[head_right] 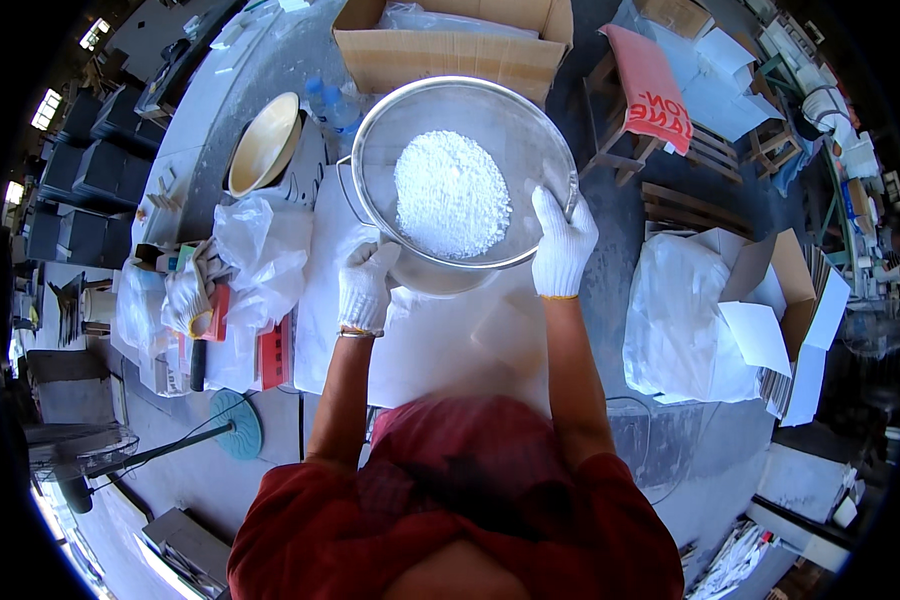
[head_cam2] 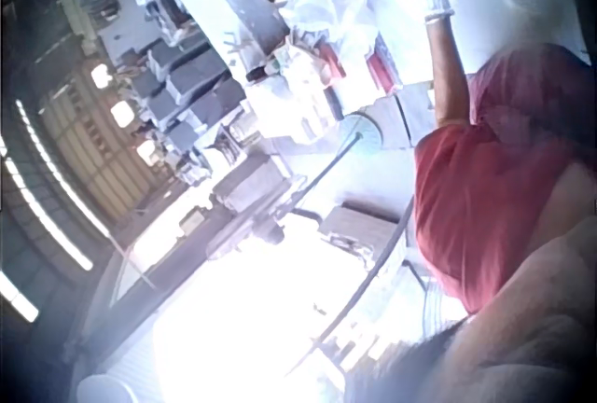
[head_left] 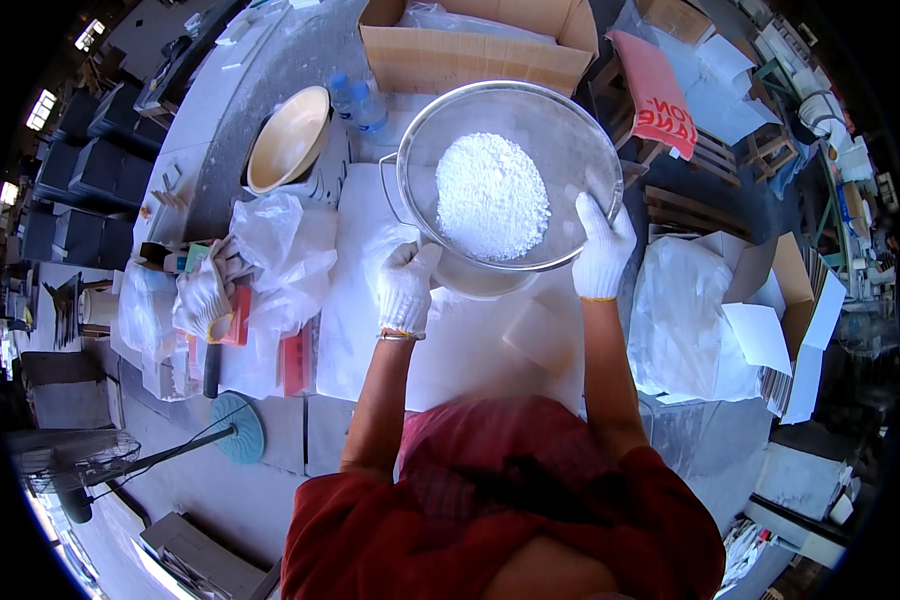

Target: The person sifts a white granular substance from a metal sieve into a bowl using both hands. They repeatedly shake the sieve to pass the powder through the mesh, then pour the collected powder from the bowl back into the sieve to continue the process.

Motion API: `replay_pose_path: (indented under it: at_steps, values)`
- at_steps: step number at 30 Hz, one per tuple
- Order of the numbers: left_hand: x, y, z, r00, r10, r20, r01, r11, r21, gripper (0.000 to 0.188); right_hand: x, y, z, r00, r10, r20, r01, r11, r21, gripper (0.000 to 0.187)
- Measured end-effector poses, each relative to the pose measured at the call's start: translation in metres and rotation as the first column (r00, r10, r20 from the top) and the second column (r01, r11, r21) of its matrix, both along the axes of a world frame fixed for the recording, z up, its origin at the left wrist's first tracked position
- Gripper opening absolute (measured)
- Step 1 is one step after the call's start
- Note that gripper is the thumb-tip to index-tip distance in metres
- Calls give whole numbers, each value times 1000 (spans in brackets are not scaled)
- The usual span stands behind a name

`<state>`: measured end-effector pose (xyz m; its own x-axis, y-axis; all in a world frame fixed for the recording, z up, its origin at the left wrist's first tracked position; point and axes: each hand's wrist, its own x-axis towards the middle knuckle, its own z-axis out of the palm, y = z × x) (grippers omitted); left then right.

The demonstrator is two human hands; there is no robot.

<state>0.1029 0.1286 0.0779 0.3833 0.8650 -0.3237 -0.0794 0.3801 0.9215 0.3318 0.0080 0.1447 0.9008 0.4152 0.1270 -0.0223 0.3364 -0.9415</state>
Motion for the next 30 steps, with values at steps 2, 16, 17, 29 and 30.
replay_pose_path:
  at_steps: [2,16,17,29,30]
  values:
    - [-5,-4,-9,999,3,34,-2,1000,-9,20,-5,-4,2,999,-17,33,17,1000,8,40]
    - [-5,-30,26,986,66,152,-67,998,0,19,-16,-22,21,982,-84,172,92,995,-40,48]
    - [-5,-31,30,988,65,143,-67,998,10,19,-17,-22,22,980,-95,176,101,995,-26,48]
    - [-1,-28,44,995,47,88,-57,991,123,20,-20,-24,39,988,-102,115,93,992,82,47]
    - [1,-29,49,995,49,90,-60,990,131,20,-18,-26,38,989,-98,114,90,993,75,49]
